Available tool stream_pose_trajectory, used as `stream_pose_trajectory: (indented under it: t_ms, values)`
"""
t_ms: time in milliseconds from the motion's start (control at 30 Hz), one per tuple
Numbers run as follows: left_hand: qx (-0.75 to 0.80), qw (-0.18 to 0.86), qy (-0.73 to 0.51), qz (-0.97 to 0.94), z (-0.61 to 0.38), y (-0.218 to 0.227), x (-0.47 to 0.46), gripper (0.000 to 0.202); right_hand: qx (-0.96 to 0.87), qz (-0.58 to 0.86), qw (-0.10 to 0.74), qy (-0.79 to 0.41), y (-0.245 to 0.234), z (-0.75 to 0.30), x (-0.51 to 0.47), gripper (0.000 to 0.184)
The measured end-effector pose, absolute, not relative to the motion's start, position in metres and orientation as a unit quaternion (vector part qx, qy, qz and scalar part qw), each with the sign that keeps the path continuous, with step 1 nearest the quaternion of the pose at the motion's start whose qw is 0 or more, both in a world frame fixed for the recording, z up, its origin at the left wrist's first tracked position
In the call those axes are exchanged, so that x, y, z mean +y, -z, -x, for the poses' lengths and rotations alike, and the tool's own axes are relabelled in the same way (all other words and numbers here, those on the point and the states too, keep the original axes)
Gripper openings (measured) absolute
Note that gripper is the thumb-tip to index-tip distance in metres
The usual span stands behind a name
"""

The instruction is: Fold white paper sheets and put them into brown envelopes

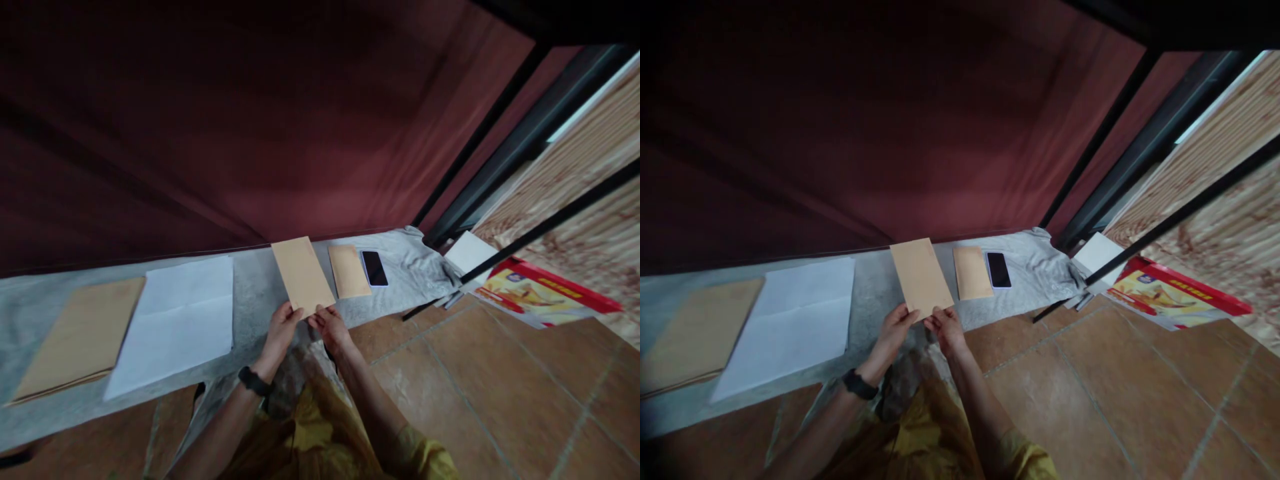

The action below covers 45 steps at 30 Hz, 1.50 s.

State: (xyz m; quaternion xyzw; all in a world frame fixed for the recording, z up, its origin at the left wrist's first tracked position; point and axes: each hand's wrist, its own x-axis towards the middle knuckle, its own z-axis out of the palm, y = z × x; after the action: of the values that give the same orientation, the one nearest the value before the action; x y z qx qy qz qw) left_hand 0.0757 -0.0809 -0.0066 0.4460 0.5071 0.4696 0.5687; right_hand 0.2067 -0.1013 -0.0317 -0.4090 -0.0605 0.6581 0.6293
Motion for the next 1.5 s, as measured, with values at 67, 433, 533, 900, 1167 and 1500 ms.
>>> stream_pose_trajectory:
  t_ms: [67,433,533,900,1167,1500]
  values:
    - [0.511,0.575,-0.456,-0.447,-0.078,0.008,-0.08,0.047,-0.073,0.408,0.65,-0.638,0.032,-0.212,-0.1,0.042]
    - [0.526,0.58,-0.395,-0.481,-0.055,0.022,-0.089,0.055,-0.058,0.447,0.708,-0.543,0.031,-0.278,-0.084,0.043]
    - [0.527,0.579,-0.376,-0.496,-0.053,0.025,-0.09,0.052,-0.05,0.469,0.707,-0.528,0.031,-0.296,-0.079,0.044]
    - [0.526,0.559,-0.353,-0.534,-0.051,0.036,-0.089,0.059,-0.051,0.51,0.69,-0.511,0.033,-0.326,-0.068,0.046]
    - [0.524,0.561,-0.363,-0.528,-0.052,0.032,-0.094,0.059,-0.072,0.541,0.648,-0.531,0.031,-0.331,-0.069,0.024]
    - [0.509,0.575,-0.379,-0.517,-0.054,0.033,-0.097,0.052,-0.11,0.604,0.544,-0.571,0.028,-0.343,-0.074,0.021]
